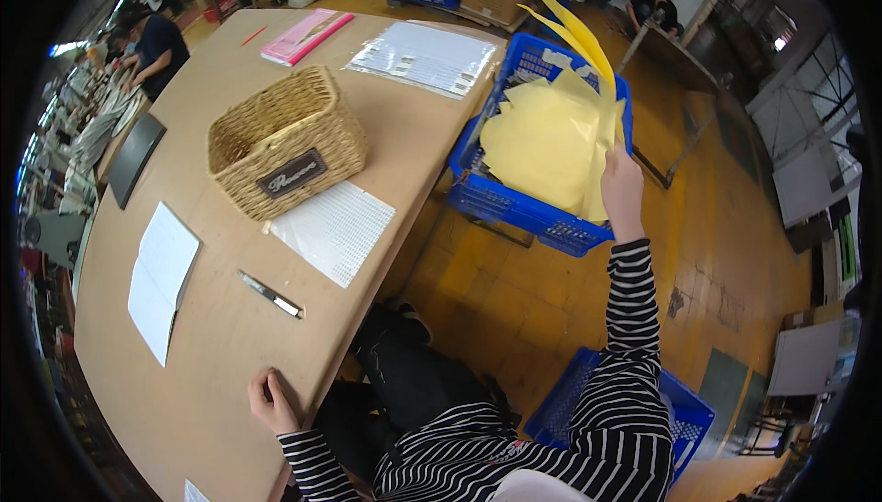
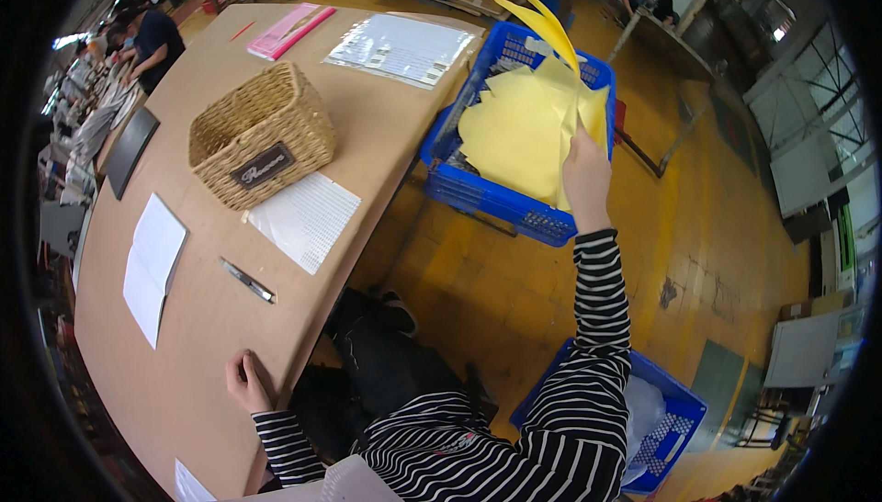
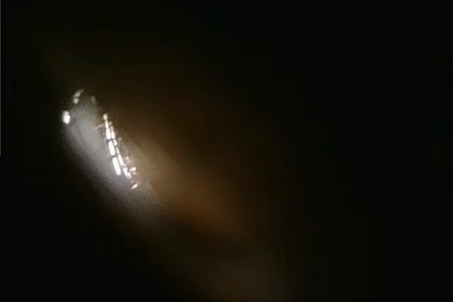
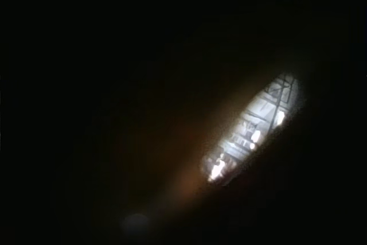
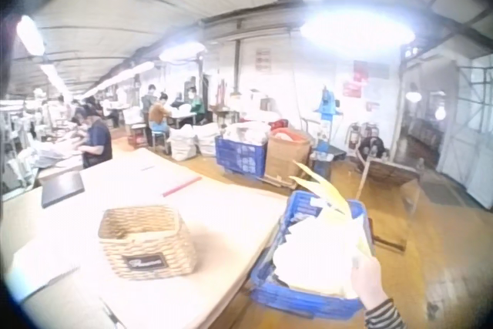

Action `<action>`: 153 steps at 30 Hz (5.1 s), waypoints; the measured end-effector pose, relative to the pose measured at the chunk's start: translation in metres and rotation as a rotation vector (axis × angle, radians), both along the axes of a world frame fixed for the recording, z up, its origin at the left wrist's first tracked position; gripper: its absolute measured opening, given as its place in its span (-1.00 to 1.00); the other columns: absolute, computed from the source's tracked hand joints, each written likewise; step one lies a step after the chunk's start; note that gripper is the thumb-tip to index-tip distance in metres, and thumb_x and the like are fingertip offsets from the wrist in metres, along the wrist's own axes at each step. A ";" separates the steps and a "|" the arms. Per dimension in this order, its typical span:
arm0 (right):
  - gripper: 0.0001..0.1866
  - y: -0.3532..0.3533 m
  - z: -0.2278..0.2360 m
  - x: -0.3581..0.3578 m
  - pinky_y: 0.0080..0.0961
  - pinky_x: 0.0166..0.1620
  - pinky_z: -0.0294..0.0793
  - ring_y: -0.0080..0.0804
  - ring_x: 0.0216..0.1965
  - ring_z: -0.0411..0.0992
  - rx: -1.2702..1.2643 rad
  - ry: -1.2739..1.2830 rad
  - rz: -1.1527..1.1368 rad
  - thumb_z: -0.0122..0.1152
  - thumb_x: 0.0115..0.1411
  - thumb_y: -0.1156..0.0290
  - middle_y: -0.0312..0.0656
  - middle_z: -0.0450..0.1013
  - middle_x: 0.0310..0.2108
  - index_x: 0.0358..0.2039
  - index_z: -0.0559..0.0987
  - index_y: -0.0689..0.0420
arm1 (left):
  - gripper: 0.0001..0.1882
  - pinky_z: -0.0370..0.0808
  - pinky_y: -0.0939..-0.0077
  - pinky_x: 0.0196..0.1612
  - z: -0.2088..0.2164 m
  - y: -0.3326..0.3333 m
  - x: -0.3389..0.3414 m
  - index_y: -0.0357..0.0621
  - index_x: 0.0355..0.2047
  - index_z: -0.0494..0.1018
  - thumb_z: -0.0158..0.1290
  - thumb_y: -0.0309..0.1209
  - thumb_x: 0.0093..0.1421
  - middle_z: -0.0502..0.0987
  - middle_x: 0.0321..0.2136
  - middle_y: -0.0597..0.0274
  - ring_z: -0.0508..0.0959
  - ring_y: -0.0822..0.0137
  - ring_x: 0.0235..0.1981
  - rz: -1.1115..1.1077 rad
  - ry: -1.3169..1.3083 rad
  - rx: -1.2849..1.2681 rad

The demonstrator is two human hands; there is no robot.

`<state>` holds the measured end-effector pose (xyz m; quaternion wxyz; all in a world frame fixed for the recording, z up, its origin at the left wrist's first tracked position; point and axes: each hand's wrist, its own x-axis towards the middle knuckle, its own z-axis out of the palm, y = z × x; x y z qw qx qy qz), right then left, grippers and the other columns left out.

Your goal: The person retrieves yellow paper sheets from a blue crate, stacks them on a table, and uses a utility knife to cut the sheets into smaller pieces. The cut pieces are placed into a wicker basket.

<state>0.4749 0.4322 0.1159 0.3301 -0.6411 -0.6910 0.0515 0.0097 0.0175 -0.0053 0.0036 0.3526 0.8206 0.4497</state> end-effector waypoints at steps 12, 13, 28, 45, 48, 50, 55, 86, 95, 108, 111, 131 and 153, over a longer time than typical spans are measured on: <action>-0.52 -0.172 0.034 -0.209 -0.55 -0.19 0.54 -0.37 0.06 0.48 0.390 -0.494 1.292 0.06 0.11 0.46 -0.24 0.46 0.11 0.09 0.52 -0.02 | -0.45 0.43 0.26 0.14 0.028 -0.029 0.011 -0.28 0.20 0.24 -0.17 -0.08 0.42 0.39 0.11 -0.08 0.46 0.13 0.08 -0.191 -0.837 0.616; -0.54 -0.182 0.026 -0.222 -0.53 -0.19 0.53 -0.38 0.04 0.49 0.391 -0.508 1.385 0.07 0.10 0.44 -0.26 0.47 0.09 0.07 0.52 -0.03 | -0.37 0.42 0.23 0.15 0.031 -0.038 0.011 -0.25 0.24 0.18 -0.20 0.01 0.40 0.35 0.15 -0.12 0.44 0.09 0.11 -0.221 -0.891 0.696; -0.56 -0.239 -0.011 -0.293 -0.50 -0.13 0.41 -0.46 -0.21 0.52 0.166 -0.882 1.751 0.10 0.12 0.45 -0.24 0.48 0.00 0.06 0.54 -0.03 | 0.12 0.30 -0.11 0.23 0.073 -0.161 0.016 -0.07 0.41 -0.12 -0.26 0.51 0.11 0.01 0.34 -0.30 0.17 -0.18 0.32 -0.132 -1.197 0.974; -0.45 -0.213 -0.014 -0.299 -0.18 0.27 0.22 -0.27 0.17 0.35 0.174 -0.686 1.629 0.06 0.15 0.52 -0.19 0.33 0.22 0.19 0.41 -0.08 | -0.65 0.51 0.41 0.02 0.017 -0.174 -0.062 -0.41 0.04 0.38 0.05 -0.56 0.25 0.55 -0.07 0.03 0.58 0.23 -0.09 0.194 -0.998 0.530; -0.43 -0.197 -0.014 -0.285 -0.12 0.35 0.12 -0.21 0.26 0.26 0.146 -0.666 1.558 0.10 0.15 0.49 -0.18 0.29 0.25 0.21 0.38 -0.07 | -0.60 0.51 0.40 0.02 0.015 -0.164 -0.078 -0.42 0.06 0.36 0.09 -0.59 0.21 0.53 -0.04 0.02 0.57 0.23 -0.07 0.295 -0.874 0.406; -0.42 -0.184 -0.014 -0.268 -0.14 0.36 0.11 -0.19 0.27 0.24 0.095 -0.659 1.470 0.14 0.15 0.47 -0.17 0.27 0.26 0.23 0.37 -0.06 | -0.57 0.50 0.38 0.04 0.014 -0.159 -0.083 -0.43 0.08 0.32 0.10 -0.61 0.20 0.52 -0.02 0.01 0.55 0.24 -0.05 0.236 -0.748 0.437; -0.63 -0.137 -0.021 -0.200 -0.24 0.22 0.30 -0.10 0.18 0.32 -0.087 -0.059 1.165 0.14 0.25 0.38 -0.11 0.32 0.22 0.08 0.51 0.08 | -0.56 0.48 0.38 0.07 0.015 -0.155 -0.088 -0.38 0.12 0.29 0.07 -0.60 0.23 0.48 0.01 0.02 0.51 0.22 0.00 0.269 -0.747 0.284; -0.52 0.144 -0.284 0.140 -0.22 -0.06 0.46 -0.11 -0.20 0.48 -1.289 1.070 -0.641 0.13 0.20 0.27 0.11 0.49 -0.10 0.04 0.44 0.33 | -0.52 0.49 0.19 0.04 0.099 -0.033 -0.046 -0.25 0.18 0.23 -0.08 -0.20 0.38 0.42 0.07 -0.02 0.49 0.09 0.01 0.967 -0.973 0.186; -0.47 0.145 -0.249 0.090 -0.21 0.24 0.26 -0.20 0.24 0.28 -0.859 0.767 0.214 -0.08 0.30 0.30 -0.11 0.31 0.26 0.30 0.31 -0.05 | -0.48 0.46 0.17 0.07 0.089 -0.051 -0.043 -0.28 0.20 0.22 -0.04 -0.20 0.36 0.40 0.08 -0.03 0.45 0.08 0.04 0.502 -0.796 0.282; -0.61 0.153 -0.292 0.122 -0.15 0.13 0.39 0.07 0.07 0.44 -1.078 -0.093 -0.337 -0.01 0.21 0.34 0.20 0.45 0.01 0.00 0.57 0.18 | -0.52 0.48 0.21 0.04 0.030 -0.124 -0.058 -0.30 0.15 0.26 -0.03 -0.22 0.35 0.43 0.04 -0.01 0.47 0.09 0.01 -0.042 -0.427 0.272; -0.61 0.154 -0.288 0.121 -0.14 0.11 0.40 0.07 0.05 0.45 -1.096 -0.067 -0.334 -0.01 0.20 0.35 0.19 0.46 -0.01 0.00 0.57 0.18 | -0.53 0.48 0.21 0.03 0.024 -0.135 -0.069 -0.30 0.14 0.27 -0.03 -0.23 0.35 0.43 0.04 -0.01 0.48 0.10 0.00 -0.117 -0.400 0.262; -0.67 0.104 -0.170 0.083 -0.24 -0.05 0.47 0.01 -0.11 0.54 0.147 0.636 -0.382 0.02 0.21 0.50 0.14 0.55 -0.16 -0.02 0.54 0.27 | -0.48 0.25 0.32 0.28 -0.014 -0.160 -0.127 -0.31 0.25 0.19 -0.03 -0.37 0.34 0.36 0.18 0.03 0.31 0.19 0.22 0.335 -0.344 0.151; -0.84 -0.196 -0.004 -0.267 -0.61 -0.32 0.54 -0.46 -0.25 0.61 0.810 -0.020 1.510 0.23 0.03 0.52 -0.24 0.63 -0.27 -0.34 0.67 0.10 | -0.21 0.35 0.11 0.22 0.091 -0.140 -0.007 0.05 0.41 -0.09 -0.19 0.16 0.34 0.19 0.30 -0.13 0.34 0.04 0.23 -0.207 -1.031 0.481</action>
